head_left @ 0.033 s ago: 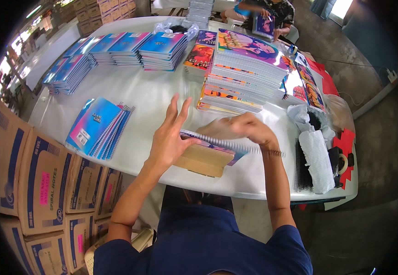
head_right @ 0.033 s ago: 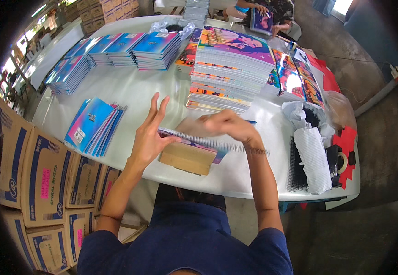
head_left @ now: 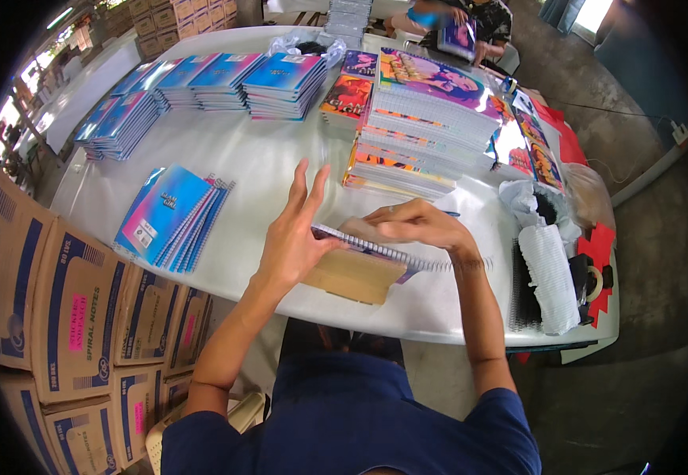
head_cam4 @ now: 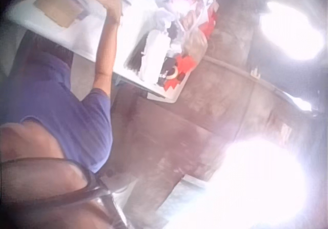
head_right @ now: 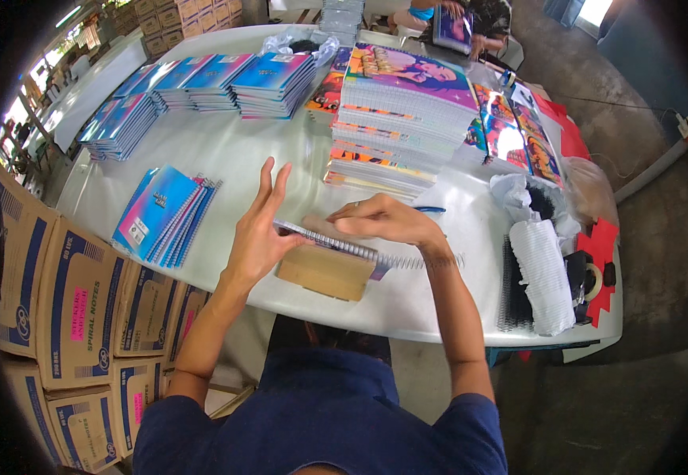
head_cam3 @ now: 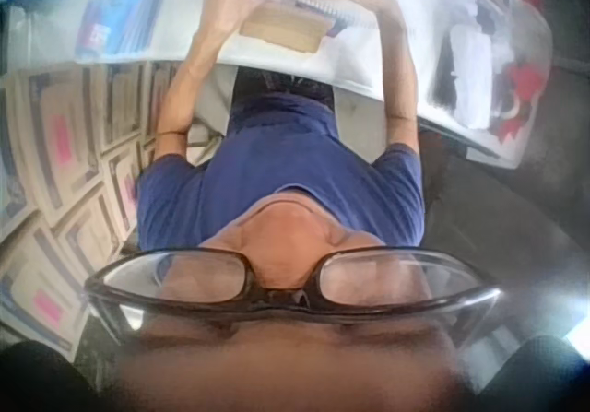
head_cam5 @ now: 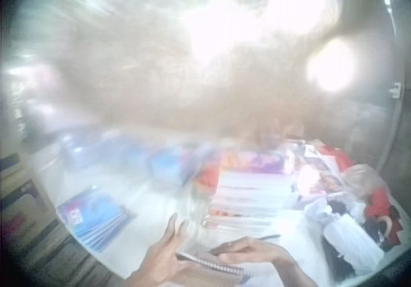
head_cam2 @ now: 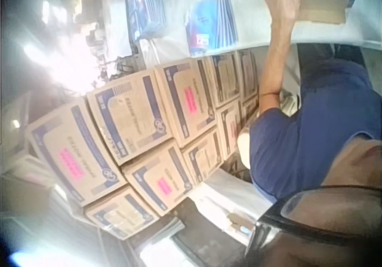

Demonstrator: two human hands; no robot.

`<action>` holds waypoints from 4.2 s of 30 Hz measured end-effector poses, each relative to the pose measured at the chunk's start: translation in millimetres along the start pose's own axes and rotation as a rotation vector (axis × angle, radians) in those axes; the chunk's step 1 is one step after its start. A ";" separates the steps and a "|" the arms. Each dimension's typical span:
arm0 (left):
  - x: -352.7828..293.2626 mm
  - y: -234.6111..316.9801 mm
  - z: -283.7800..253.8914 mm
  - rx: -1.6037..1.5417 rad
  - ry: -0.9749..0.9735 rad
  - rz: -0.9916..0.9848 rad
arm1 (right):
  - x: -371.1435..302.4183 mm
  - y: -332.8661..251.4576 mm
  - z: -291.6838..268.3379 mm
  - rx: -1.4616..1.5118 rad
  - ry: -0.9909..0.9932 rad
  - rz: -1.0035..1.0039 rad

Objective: The person picks up a spiral notebook, places it on a wooden jig, and uses a pair of pliers to bend the metal coil ends to secure them.

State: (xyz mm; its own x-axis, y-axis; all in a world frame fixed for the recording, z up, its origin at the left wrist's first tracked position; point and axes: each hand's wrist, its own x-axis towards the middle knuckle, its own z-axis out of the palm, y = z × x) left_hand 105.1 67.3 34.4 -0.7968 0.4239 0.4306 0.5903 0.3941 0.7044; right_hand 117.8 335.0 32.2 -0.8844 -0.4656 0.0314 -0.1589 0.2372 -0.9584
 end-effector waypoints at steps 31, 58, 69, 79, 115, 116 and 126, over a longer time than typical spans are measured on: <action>-19.3 -54.3 27.2 -0.855 0.186 -0.245 | 27.5 1.5 4.9 0.540 -0.062 -0.044; 8.6 11.2 -79.2 -0.566 0.081 0.183 | -83.6 121.5 -16.3 -1.195 0.632 0.188; -41.3 8.0 42.9 0.382 0.124 0.331 | -88.0 9.0 91.5 -0.666 0.871 -0.051; -37.8 9.8 50.8 0.364 0.175 0.329 | -89.4 -21.7 145.4 -0.639 0.718 -0.102; 23.5 -266.4 -251.0 -1.075 0.133 -0.074 | 241.9 -59.1 231.5 0.208 0.484 -0.548; 23.3 -283.9 -274.3 -0.943 0.136 -0.149 | 251.9 -65.8 235.7 0.050 0.488 -0.711; -21.1 -363.5 -320.2 -0.372 -0.256 -0.893 | 251.6 13.5 278.4 -0.653 0.300 -0.509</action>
State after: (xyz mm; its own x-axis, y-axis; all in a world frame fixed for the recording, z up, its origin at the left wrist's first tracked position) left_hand -133.9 -345.9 -50.2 -0.8509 0.2770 -0.4464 -0.3242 0.3919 0.8610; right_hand 15.3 -16.3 -51.8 -0.7012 -0.4258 0.5718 -0.7033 0.5446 -0.4569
